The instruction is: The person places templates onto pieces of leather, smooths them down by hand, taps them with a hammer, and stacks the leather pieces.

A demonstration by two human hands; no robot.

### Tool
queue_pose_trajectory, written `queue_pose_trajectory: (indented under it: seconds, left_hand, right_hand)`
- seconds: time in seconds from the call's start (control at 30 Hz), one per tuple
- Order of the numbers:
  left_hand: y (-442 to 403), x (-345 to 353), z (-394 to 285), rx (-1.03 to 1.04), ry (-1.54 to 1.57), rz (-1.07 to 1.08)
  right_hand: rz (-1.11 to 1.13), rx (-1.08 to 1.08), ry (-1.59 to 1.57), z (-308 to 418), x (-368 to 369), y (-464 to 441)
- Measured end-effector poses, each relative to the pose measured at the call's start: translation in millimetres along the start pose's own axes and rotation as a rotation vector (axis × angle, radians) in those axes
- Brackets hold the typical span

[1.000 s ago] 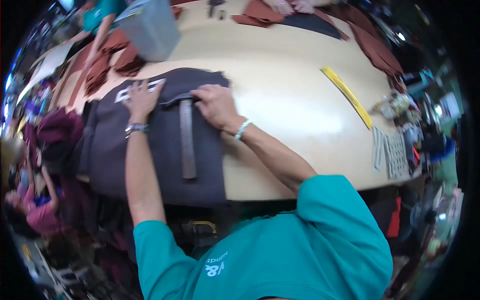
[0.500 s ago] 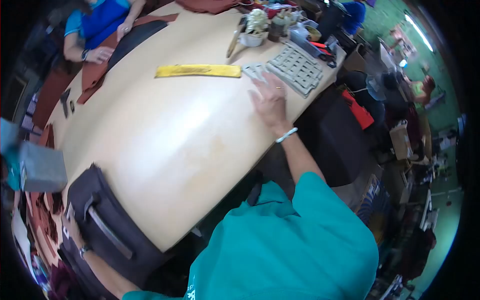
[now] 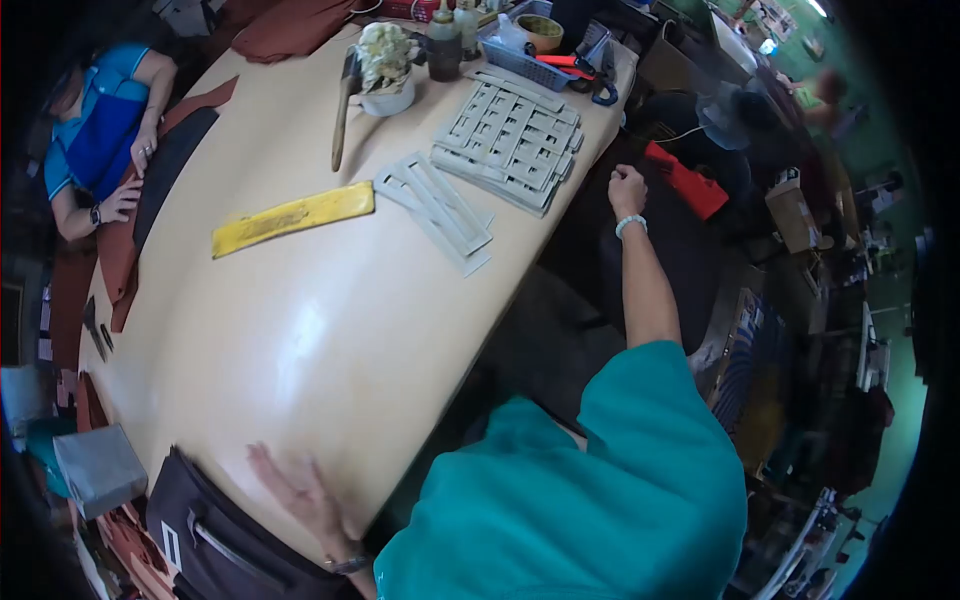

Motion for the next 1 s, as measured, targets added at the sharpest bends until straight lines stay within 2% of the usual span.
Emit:
queue_pose_trajectory:
  seconds: [0.07,0.17,0.3,0.4,0.43,0.57,0.67,0.7,0.8,0.87,0.9,1.0]
  left_hand:
    - [11,30,-35,-0.04,0.163,0.078]
    - [21,63,-72,0.038,-0.189,0.249]
    - [18,66,-63,0.014,-0.151,0.23]
    - [17,67,-65,0.024,-0.224,0.227]
    - [18,68,-66,0.024,-0.233,0.228]
    - [17,66,-69,0.016,-0.259,0.241]
    - [18,67,-69,0.034,-0.255,0.238]
    - [18,66,-70,0.028,-0.261,0.241]
    - [18,66,-73,0.022,-0.274,0.242]
    - [18,66,-72,0.034,-0.281,0.235]
    - [18,66,-72,0.03,-0.282,0.232]
    - [18,67,-72,0.029,-0.288,0.228]
  right_hand:
    - [0.046,0.05,0.141,-31,26,-22]
    - [0.048,0.074,0.316,-47,53,-37]
    - [0.028,-0.001,0.536,-20,65,-48]
    - [0.261,-0.066,0.547,-18,86,-66]
    - [0.253,-0.073,0.558,-10,81,-64]
    - [0.153,0.046,0.403,-2,55,-66]
    - [0.032,0.256,0.243,-52,54,-88]
    - [0.071,0.289,0.204,-57,53,-88]
    - [0.109,0.198,0.102,-77,59,-91]
    - [0.182,0.113,0.122,-114,83,-113]
    - [0.219,0.069,0.133,-109,83,-112]
    - [0.106,0.467,-0.654,-137,64,-86]
Point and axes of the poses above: each hand's wrist, its own y-axis away from the middle knuckle, its own x-axis out of the palm, z = x × y, the point moved 9 cm from there along -y, towards the middle knuckle, and after that the axes turned 11 degrees about -y, right-handed, at the moved point
